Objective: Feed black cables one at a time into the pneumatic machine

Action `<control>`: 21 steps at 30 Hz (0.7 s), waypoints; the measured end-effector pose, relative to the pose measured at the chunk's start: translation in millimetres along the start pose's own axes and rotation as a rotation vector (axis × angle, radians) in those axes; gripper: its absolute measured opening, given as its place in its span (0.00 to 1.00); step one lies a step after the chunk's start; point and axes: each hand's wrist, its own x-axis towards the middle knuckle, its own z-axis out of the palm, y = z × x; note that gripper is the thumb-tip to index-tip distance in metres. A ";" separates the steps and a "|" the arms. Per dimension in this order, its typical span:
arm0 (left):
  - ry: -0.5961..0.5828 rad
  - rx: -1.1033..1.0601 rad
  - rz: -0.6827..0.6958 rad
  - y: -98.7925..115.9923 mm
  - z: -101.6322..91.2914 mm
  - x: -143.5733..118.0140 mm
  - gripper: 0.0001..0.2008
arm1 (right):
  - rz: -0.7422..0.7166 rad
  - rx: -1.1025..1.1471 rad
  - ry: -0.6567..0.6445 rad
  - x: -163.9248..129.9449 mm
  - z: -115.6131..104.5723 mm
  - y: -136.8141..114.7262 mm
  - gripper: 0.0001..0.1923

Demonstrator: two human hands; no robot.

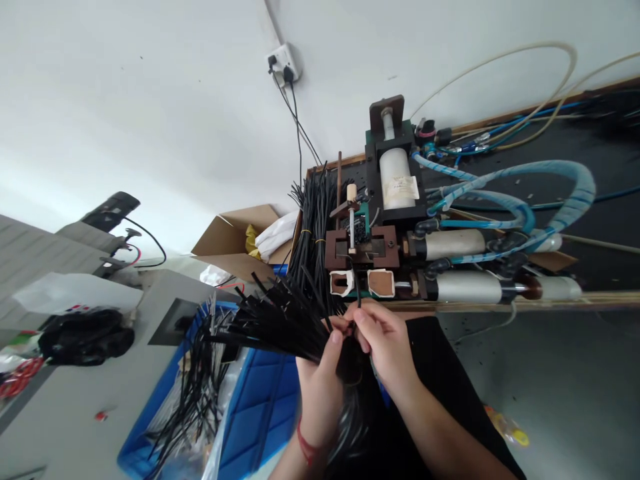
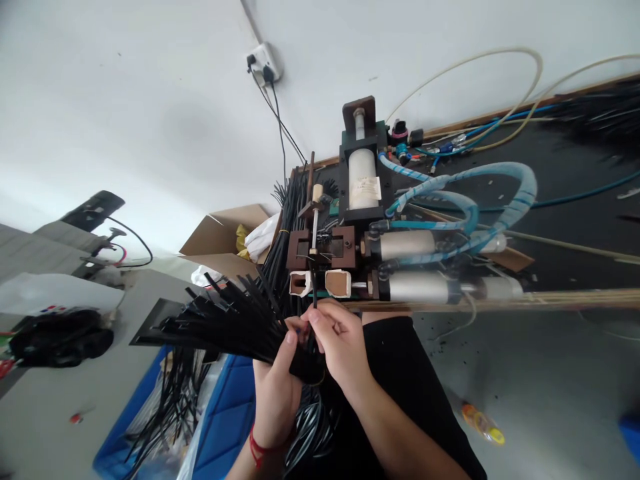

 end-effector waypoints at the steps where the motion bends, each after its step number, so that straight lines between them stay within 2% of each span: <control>1: 0.018 -0.011 0.011 1.7 0.8 0.2 0.11 | 0.053 0.094 0.016 1.4 2.8 4.3 0.14; 4: 0.051 -0.040 0.037 6.8 0.6 1.0 0.11 | 0.161 0.334 0.040 2.5 11.5 11.9 0.15; 8: 0.054 -0.056 0.023 12.1 -3.4 1.7 0.13 | 0.219 0.500 0.000 -0.4 15.9 10.7 0.14; 13: 0.070 -0.054 -0.014 14.9 -3.6 0.4 0.13 | 0.208 0.582 -0.071 -2.5 11.6 8.9 0.09; 21: 0.122 -0.007 0.002 10.9 -3.1 1.0 0.15 | 0.299 0.624 -0.020 4.4 10.3 13.9 0.08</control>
